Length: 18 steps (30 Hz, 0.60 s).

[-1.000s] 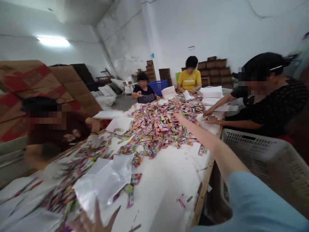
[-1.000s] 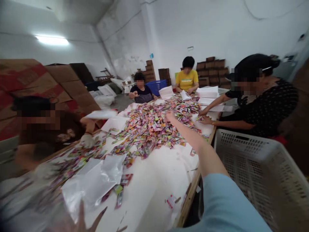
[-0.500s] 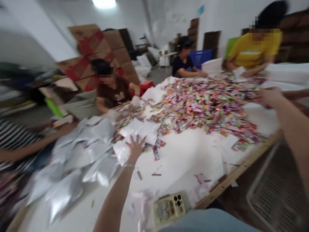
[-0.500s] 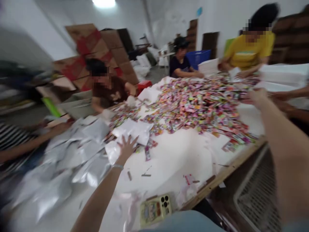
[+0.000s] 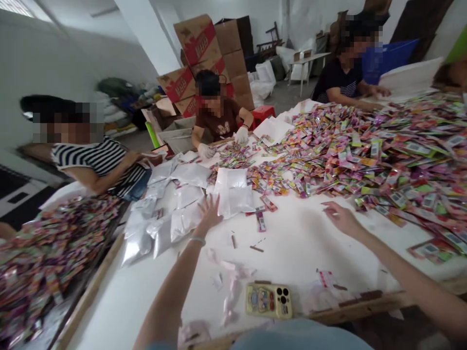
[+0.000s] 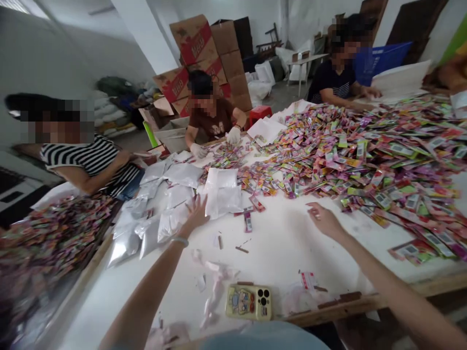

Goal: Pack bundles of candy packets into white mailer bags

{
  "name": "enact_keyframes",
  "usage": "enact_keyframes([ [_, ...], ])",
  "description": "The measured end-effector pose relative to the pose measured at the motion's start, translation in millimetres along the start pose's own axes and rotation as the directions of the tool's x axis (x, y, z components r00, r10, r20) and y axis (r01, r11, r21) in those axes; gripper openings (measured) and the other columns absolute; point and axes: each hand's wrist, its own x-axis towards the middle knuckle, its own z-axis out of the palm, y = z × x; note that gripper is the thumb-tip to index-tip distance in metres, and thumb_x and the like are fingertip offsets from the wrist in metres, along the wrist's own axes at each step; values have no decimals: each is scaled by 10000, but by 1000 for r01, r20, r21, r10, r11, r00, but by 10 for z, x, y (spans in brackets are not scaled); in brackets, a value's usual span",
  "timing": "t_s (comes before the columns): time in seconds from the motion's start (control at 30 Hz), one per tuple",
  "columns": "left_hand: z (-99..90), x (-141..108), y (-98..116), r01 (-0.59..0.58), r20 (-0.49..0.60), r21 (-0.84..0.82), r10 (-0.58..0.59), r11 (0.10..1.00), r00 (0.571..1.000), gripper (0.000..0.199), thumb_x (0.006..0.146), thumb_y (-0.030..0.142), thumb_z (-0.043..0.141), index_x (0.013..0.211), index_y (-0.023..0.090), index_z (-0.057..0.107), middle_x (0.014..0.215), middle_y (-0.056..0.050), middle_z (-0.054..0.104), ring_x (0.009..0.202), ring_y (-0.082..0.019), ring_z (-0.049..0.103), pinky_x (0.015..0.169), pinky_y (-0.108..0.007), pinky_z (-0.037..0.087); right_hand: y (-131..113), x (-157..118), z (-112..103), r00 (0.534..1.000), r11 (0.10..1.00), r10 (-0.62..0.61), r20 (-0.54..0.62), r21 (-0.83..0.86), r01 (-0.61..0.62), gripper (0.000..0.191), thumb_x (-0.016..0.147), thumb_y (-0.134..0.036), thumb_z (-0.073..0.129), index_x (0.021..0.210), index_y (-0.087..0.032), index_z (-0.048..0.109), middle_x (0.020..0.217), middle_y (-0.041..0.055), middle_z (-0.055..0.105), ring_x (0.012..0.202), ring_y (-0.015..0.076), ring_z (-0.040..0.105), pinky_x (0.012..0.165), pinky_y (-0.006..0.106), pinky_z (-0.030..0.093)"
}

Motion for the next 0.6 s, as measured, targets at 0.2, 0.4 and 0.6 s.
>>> enact_keyframes([
  [0.2,219,176,759,-343,-45,17,343,939,938,700,974,457,626,1612,251,423,1748,-164,236,1598,-519,109,1208,-795,54,-568,-169,778,880,795,-416,228,-378,474,364,947,-227,526,1265,-196,701,1406,150,671,1410,337,538,1234,610,327],
  [0.4,321,508,55,-68,-156,20,70,997,985,543,1038,303,442,1579,275,479,1725,-160,305,1603,-493,136,1175,-841,38,134,150,-990,917,860,-46,-396,-483,-165,525,971,-388,528,1396,-86,585,1413,260,623,1384,388,525,1165,564,394],
  [0.6,423,504,112,-6,-229,-80,-13,997,973,586,1005,338,445,1572,196,491,1730,-208,264,1625,-455,68,1215,-769,86,553,920,-2428,800,876,316,-510,-167,-452,631,897,-583,634,1288,-88,651,1248,277,700,1294,435,591,1110,575,418],
])
